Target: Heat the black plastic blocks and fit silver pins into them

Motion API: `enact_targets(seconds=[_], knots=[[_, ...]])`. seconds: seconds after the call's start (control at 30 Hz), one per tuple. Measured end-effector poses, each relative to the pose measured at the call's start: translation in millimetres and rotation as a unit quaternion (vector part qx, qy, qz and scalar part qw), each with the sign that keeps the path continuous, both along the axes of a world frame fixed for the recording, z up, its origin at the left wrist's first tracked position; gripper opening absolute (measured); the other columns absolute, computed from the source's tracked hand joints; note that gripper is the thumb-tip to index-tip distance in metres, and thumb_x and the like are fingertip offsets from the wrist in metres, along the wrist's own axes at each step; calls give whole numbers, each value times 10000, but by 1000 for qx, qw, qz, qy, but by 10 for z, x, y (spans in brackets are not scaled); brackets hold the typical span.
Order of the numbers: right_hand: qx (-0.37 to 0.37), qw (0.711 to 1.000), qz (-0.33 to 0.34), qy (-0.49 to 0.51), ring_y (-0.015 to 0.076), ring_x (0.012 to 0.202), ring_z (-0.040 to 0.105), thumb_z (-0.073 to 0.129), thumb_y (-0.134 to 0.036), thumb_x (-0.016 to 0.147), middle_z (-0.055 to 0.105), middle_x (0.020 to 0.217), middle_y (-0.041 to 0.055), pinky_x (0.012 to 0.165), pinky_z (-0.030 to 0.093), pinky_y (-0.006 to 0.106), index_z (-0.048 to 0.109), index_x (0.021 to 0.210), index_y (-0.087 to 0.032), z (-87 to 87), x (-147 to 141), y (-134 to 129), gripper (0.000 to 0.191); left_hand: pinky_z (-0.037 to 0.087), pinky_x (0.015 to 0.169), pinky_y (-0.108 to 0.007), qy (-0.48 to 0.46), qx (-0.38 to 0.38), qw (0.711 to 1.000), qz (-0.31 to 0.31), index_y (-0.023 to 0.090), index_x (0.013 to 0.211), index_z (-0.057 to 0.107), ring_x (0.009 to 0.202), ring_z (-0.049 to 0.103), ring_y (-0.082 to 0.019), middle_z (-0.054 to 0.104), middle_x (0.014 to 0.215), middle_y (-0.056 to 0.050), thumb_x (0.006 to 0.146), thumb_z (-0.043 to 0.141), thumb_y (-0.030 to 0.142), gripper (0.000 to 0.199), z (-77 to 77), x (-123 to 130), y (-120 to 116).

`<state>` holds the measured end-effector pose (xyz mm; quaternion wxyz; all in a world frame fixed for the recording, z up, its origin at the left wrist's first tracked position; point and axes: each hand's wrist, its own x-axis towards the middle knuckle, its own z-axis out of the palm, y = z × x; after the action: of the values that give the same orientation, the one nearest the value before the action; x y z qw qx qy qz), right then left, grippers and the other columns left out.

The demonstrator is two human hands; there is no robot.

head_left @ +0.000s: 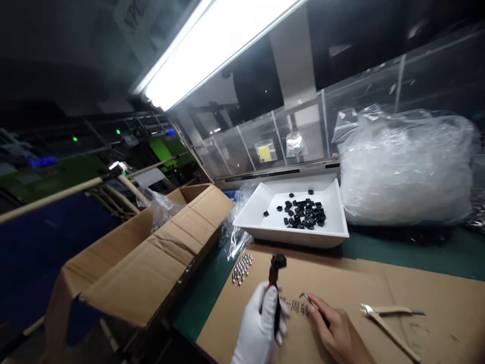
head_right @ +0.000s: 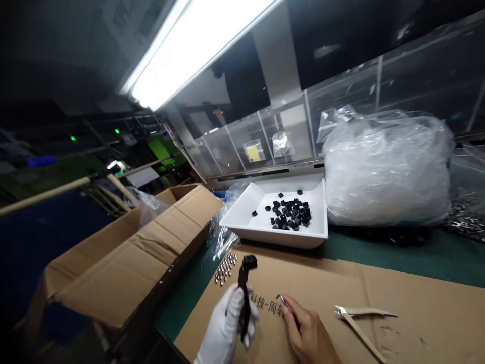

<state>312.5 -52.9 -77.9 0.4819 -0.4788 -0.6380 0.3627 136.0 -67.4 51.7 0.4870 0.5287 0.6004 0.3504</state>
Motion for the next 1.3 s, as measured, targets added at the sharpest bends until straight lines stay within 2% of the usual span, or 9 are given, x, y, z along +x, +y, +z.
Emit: enact_targets(seconds=[0.07,0.13,0.3,0.47,0.63,0.77,0.93,1.17,1.3], knots=[[13,1000,6,5,330,1082,746,467,-424,1011,787,1166,29,921,635,408,765,1258,-341,-11,-16,19,396,460,490,-241,109,98,989,22,203,1120,486,556,603,-115,694,955,-58,989,325,731,567,255,78,477],[23,1000,9,6,323,985,778,441,-448,1017,813,1071,51,853,643,383,767,1241,-330,-29,-43,32,413,555,679,-288,343,150,927,-21,193,1187,506,737,694,-153,714,1067,-103,1050,219,625,537,476,181,957],[33,999,14,-24,266,688,773,358,-440,1040,790,775,77,656,580,290,766,1107,-266,-42,-115,66,448,492,1010,-497,542,124,827,-82,200,1147,717,1123,682,-357,740,1102,-171,931,593,410,325,724,478,1829],[3,996,11,-84,251,645,746,437,-318,995,775,758,65,575,491,275,730,983,-259,58,-121,87,299,485,950,-579,660,137,730,-110,237,1118,763,1072,678,-413,729,1077,-190,944,530,457,365,824,888,1926],[-64,988,26,-136,209,723,724,620,-348,977,759,838,37,688,574,339,717,1069,-197,157,-89,155,201,459,987,-532,674,227,674,-199,261,1189,713,1163,611,-393,683,1203,-170,994,392,538,466,885,1714,1750],[-105,982,43,-149,188,814,709,634,-411,1012,724,925,31,773,606,389,693,1102,-164,187,-70,165,269,460,992,-515,672,260,628,-294,235,1141,729,1152,615,-389,676,1210,-184,974,419,547,471,741,2503,1613],[-120,980,60,-150,197,865,709,626,-368,1024,718,967,38,803,611,405,686,1114,-162,242,-37,155,233,522,906,-470,673,184,633,-335,193,1054,759,1048,696,-371,725,1137,-196,950,455,493,440,279,3138,1531],[-101,977,117,-144,198,900,708,652,-326,1011,720,1027,45,821,610,396,690,1120,-162,248,31,230,200,541,908,-462,673,53,693,-253,88,1292,647,1145,690,-396,659,1291,-280,937,533,417,498,-312,3411,1475],[-87,977,137,-136,222,987,693,661,-342,1004,702,1127,65,857,600,415,684,1146,-168,216,3,241,225,555,950,-461,671,-6,710,-211,117,1318,610,1124,685,-289,658,1301,-186,999,571,460,470,-495,3340,1629]])
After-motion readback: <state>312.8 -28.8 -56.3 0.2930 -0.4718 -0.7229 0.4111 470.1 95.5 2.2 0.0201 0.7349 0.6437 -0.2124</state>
